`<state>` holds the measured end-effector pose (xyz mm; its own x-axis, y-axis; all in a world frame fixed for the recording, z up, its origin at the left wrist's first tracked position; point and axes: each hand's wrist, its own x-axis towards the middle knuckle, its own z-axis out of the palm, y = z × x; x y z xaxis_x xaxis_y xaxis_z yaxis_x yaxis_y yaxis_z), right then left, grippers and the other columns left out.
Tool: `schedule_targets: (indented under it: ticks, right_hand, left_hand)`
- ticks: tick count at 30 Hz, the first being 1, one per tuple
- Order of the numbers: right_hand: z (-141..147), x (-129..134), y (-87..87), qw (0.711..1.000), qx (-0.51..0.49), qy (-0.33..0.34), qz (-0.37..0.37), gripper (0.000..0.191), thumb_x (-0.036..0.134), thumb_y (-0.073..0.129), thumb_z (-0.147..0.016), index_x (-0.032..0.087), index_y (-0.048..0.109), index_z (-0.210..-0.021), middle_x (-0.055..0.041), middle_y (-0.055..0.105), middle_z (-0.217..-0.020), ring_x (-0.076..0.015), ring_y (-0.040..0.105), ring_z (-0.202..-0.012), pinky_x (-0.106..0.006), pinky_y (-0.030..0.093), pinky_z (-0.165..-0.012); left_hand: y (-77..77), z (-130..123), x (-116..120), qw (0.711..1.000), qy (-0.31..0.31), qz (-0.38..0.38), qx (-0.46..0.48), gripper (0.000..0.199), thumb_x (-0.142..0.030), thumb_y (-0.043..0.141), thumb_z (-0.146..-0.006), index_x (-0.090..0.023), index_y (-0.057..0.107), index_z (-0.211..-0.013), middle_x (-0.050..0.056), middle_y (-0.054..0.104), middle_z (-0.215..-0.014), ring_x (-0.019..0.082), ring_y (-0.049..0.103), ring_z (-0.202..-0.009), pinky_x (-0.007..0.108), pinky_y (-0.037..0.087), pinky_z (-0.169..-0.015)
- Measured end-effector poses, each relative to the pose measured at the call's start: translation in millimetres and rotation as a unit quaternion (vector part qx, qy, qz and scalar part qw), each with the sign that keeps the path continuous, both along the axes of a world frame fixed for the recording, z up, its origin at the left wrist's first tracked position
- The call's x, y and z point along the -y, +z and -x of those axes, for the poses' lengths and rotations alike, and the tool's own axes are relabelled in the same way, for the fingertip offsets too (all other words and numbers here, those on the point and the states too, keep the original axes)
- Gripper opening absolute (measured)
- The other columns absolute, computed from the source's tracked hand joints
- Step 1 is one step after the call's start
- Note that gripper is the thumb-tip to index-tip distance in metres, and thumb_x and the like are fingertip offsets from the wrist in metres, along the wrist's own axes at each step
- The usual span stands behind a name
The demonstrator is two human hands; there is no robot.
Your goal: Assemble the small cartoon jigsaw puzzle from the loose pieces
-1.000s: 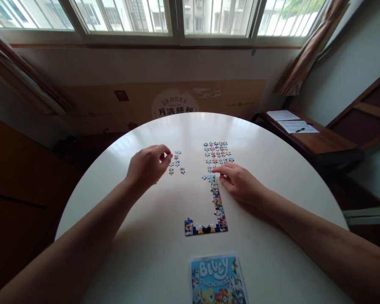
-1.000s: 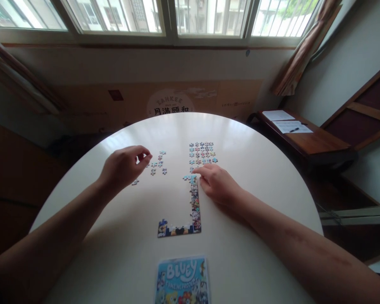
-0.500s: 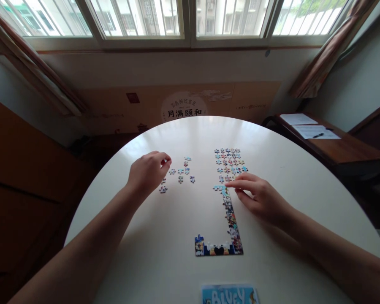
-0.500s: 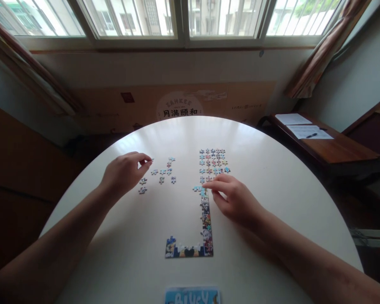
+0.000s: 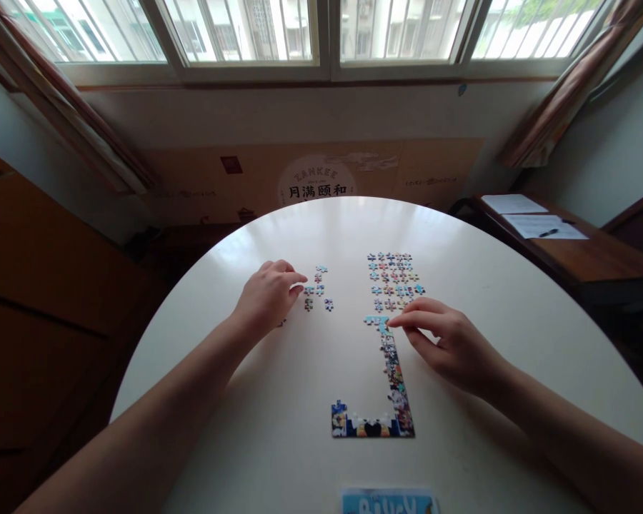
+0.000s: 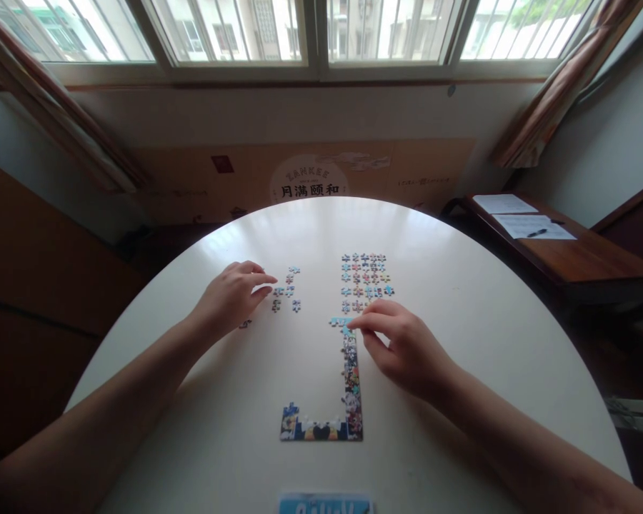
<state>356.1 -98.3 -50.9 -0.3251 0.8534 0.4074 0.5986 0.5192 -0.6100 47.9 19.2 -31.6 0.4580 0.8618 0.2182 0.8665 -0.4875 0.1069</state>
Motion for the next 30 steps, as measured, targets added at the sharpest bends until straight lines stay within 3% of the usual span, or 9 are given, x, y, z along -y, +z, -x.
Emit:
schedule_targets:
  ticks: [5, 23, 30]
  right_hand:
    - [-0.1, -1.9, 0.9, 1.0, 0.004, -0.017, -0.008, 0.026, 0.014, 0.053, -0.091, 0.025, 0.076, -0.1, -0.0074, 0.072, -0.096, -0.0218, 0.067, -0.091, -0.039, 0.056, -0.08]
    - [0.0, -11.1, -6.2, 0.998, 0.023, -0.051, -0.024, 0.029, 0.01, 0.054, -0.087, 0.025, 0.078, -0.091, -0.0044, 0.074, -0.093, -0.022, 0.067, -0.091, -0.039, 0.053, -0.086]
    - [4.7, -13.1, -9.0, 0.996, 0.022, -0.065, -0.048, 0.031, 0.011, 0.053, -0.087, 0.027, 0.079, -0.092, -0.0054, 0.073, -0.093, -0.0241, 0.065, -0.095, -0.042, 0.052, -0.09]
  left_hand:
    - [-2.3, -4.6, -1.7, 1.0, -0.014, 0.004, -0.002, 0.026, -0.03, 0.057, -0.093, -0.023, 0.08, -0.102, 0.009, 0.071, -0.108, 0.027, 0.059, -0.101, 0.04, 0.05, -0.09]
    - [-0.1, -22.2, -8.0, 0.998, 0.035, 0.053, -0.02, 0.029, -0.037, 0.059, -0.088, -0.02, 0.078, -0.103, 0.011, 0.065, -0.116, 0.031, 0.054, -0.115, 0.04, 0.046, -0.099]
    - [-3.5, -19.0, -17.7, 0.998, 0.031, 0.058, -0.013, 0.028, -0.04, 0.063, -0.085, -0.021, 0.078, -0.098, 0.011, 0.067, -0.109, 0.029, 0.061, -0.106, 0.038, 0.048, -0.095]
